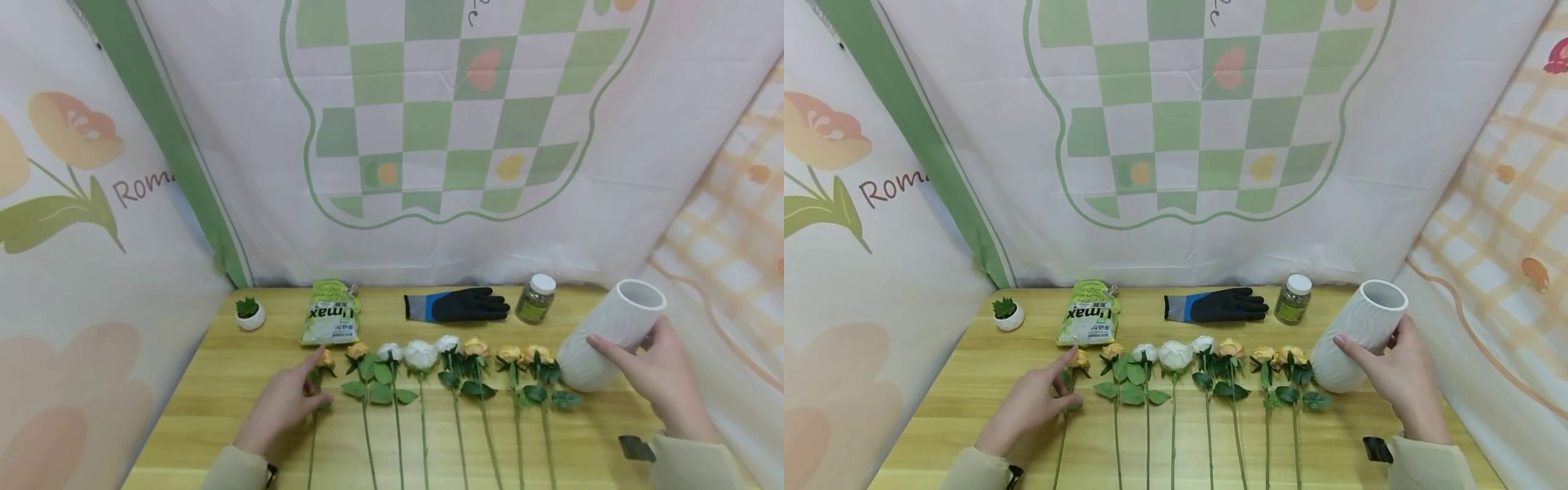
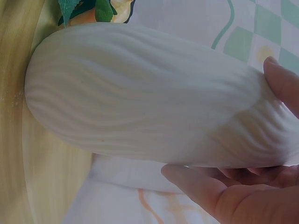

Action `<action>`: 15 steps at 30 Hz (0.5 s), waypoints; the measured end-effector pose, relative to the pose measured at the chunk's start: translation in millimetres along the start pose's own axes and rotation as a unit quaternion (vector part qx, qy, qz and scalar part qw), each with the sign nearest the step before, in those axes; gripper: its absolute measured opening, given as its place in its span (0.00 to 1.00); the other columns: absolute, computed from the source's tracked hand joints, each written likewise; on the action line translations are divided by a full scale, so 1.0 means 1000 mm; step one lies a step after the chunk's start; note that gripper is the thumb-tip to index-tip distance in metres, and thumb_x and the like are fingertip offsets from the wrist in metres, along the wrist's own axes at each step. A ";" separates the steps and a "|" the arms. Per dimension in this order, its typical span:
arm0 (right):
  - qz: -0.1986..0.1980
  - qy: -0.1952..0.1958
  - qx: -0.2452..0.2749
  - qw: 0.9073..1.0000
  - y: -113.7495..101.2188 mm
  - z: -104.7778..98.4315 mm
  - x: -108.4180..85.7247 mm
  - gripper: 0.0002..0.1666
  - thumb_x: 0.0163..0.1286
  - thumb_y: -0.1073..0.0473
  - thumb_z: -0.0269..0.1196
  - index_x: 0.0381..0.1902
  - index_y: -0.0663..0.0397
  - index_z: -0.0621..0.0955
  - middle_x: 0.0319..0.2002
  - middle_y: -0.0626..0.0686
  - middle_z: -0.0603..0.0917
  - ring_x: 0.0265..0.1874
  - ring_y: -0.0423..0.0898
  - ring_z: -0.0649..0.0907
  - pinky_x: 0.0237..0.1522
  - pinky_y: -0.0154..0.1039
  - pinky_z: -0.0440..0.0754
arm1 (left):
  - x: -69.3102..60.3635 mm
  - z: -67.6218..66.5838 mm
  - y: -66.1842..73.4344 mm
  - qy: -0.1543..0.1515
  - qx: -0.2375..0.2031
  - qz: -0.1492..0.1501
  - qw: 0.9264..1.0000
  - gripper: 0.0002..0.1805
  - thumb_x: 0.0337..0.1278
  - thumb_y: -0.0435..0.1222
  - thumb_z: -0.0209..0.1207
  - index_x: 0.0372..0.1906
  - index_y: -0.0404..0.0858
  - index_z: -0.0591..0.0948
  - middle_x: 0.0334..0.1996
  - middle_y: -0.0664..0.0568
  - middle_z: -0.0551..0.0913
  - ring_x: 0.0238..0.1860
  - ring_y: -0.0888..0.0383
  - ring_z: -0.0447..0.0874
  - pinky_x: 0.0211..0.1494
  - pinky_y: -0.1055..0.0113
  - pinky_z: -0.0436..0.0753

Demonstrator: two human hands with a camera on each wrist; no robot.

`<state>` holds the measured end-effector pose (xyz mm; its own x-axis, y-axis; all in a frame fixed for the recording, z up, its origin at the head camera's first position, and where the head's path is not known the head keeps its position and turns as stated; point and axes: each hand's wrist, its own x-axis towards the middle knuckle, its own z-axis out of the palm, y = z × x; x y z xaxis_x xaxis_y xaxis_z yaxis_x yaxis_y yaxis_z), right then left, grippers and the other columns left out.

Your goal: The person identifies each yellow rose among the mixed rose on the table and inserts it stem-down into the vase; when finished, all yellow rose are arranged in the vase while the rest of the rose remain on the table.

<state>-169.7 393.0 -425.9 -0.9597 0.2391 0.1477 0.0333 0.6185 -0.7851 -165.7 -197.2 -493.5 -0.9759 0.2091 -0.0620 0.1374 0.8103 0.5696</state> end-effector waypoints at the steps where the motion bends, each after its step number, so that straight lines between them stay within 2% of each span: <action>1: 0.000 0.001 -0.001 1.000 0.000 0.000 0.000 0.62 0.72 0.45 0.76 0.84 0.69 0.52 0.74 0.82 0.64 0.68 0.84 0.68 0.63 0.83 0.66 | 0.000 0.001 0.000 0.000 -0.004 0.000 1.000 0.55 0.55 0.43 0.81 0.85 0.43 0.65 0.26 0.62 0.80 0.27 0.63 0.77 0.33 0.64 0.81; 4: -0.002 0.002 -0.005 1.000 0.000 0.000 -0.001 0.62 0.71 0.45 0.76 0.83 0.69 0.53 0.74 0.82 0.64 0.68 0.84 0.68 0.62 0.84 0.66 | 0.001 0.003 -0.002 0.003 -0.012 -0.001 1.000 0.57 0.49 0.39 0.83 0.84 0.40 0.66 0.25 0.61 0.80 0.26 0.63 0.77 0.34 0.64 0.82; 7: -0.005 0.004 -0.009 1.000 0.000 0.001 -0.001 0.61 0.72 0.45 0.76 0.83 0.69 0.54 0.73 0.82 0.65 0.67 0.83 0.69 0.62 0.84 0.67 | 0.002 0.005 -0.002 0.018 -0.010 -0.003 1.000 0.56 0.45 0.34 0.84 0.82 0.37 0.68 0.24 0.60 0.79 0.25 0.62 0.76 0.32 0.64 0.81; 12: -0.006 0.009 -0.015 1.000 0.000 0.001 -0.002 0.60 0.72 0.46 0.76 0.82 0.70 0.54 0.72 0.81 0.67 0.66 0.81 0.70 0.61 0.83 0.69 | 0.002 0.006 -0.002 0.045 0.008 -0.016 0.999 0.54 0.45 0.33 0.84 0.80 0.35 0.71 0.25 0.55 0.77 0.27 0.60 0.74 0.33 0.61 0.78; 15: -0.007 0.008 -0.009 1.000 0.000 0.001 -0.002 0.60 0.72 0.46 0.76 0.82 0.70 0.54 0.72 0.82 0.66 0.67 0.83 0.69 0.62 0.84 0.66 | 0.002 0.005 -0.002 0.045 0.026 -0.022 0.998 0.54 0.46 0.34 0.84 0.81 0.36 0.70 0.27 0.54 0.77 0.28 0.59 0.73 0.34 0.60 0.78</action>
<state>-168.1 392.1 -426.4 -0.9557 0.2422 0.1673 0.0258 0.6351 -0.7720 -166.7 -195.5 -498.4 -0.9921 0.1251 -0.0110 0.1007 0.8449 0.5253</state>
